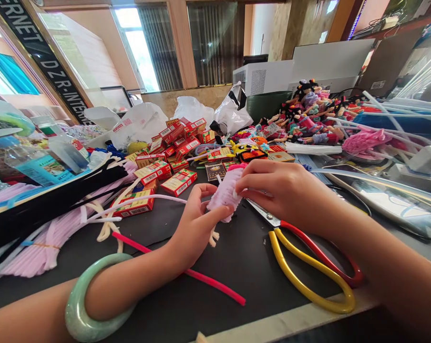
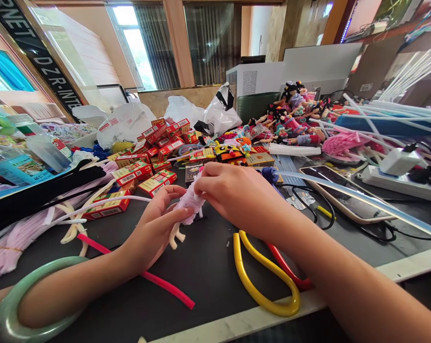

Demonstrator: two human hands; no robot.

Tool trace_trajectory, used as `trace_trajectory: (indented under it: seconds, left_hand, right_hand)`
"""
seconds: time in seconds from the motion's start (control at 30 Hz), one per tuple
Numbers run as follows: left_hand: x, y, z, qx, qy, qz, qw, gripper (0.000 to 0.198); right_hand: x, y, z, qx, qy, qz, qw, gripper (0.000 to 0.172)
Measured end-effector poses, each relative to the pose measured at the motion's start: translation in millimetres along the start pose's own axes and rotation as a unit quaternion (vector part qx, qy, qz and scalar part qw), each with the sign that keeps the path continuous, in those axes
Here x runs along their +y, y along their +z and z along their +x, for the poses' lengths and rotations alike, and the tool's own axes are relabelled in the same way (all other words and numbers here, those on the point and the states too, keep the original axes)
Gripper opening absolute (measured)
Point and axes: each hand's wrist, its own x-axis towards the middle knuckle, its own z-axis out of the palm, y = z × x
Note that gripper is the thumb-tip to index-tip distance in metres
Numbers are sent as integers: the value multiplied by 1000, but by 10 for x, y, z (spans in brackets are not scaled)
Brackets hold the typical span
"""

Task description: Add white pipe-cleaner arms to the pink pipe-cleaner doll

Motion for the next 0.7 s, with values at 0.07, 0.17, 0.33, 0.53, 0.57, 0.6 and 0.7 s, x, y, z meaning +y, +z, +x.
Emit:
trace_trajectory:
  seconds: [0.07, 0.17, 0.33, 0.53, 0.57, 0.6, 0.7]
  left_hand:
    - [3, 3, 1, -2, -1, -1, 1000, 40]
    - [9, 9, -5, 0, -3, -4, 1000, 40]
    - [9, 8, -10, 3, -1, 0, 1000, 39]
    - [-8, -10, -13, -5, -9, 7, 1000, 39]
    - [-10, -12, -14, -7, -9, 5, 1000, 39]
    - [-11, -14, -14, -7, -8, 4, 1000, 39]
    - [-7, -11, -10, -3, -4, 4, 1000, 39]
  right_hand:
    - [4, -3, -3, -2, 4, 6, 1000, 24]
    - [17, -2, -10, 3, 7, 9, 1000, 24]
    - [34, 7, -17, 14, -1, 2, 1000, 20]
    - [19, 12, -5, 4, 3, 2, 1000, 16]
    - [16, 11, -6, 1, 2, 5, 1000, 16]
    - [12, 10, -7, -1, 2, 7, 1000, 17]
    - [5, 10, -9, -7, 4, 8, 1000, 17]
